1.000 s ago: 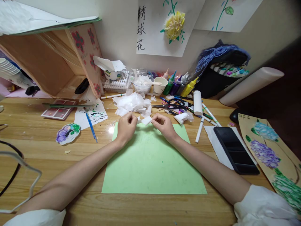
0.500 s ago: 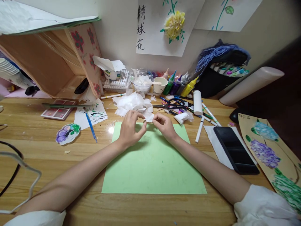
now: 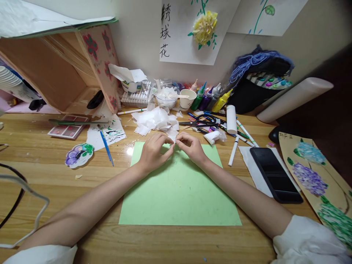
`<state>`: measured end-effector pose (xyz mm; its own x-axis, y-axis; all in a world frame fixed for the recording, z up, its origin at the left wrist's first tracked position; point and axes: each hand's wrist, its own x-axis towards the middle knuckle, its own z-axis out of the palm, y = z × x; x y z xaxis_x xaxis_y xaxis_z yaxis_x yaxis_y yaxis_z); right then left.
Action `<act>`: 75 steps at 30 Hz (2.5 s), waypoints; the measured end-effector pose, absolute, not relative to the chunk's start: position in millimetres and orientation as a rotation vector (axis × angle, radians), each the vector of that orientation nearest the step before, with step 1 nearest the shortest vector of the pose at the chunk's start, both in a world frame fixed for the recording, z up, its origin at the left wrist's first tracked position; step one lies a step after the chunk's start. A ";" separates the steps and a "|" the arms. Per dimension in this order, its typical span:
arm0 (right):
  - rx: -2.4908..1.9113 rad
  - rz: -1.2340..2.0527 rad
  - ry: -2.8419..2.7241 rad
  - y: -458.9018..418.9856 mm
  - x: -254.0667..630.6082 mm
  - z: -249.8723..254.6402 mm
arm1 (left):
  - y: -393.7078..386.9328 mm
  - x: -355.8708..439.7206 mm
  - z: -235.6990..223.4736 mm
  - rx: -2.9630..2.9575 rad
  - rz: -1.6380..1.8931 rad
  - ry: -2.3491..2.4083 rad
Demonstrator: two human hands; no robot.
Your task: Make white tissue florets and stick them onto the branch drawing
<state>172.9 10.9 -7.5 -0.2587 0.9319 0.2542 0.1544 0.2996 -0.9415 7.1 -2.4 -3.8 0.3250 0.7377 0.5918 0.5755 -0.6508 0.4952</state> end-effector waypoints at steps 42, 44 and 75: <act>-1.014 1.091 -1.640 10.9 173.6 -6.9 | 0.8 6.8 2.6 2.116 1.230 1.156; -1.005 1.097 -1.635 11.3 173.7 -7.8 | 1.5 6.5 2.7 2.090 1.221 1.146; -1.012 1.141 -1.596 12.1 173.2 -10.5 | 1.8 7.1 -0.1 2.133 1.282 1.100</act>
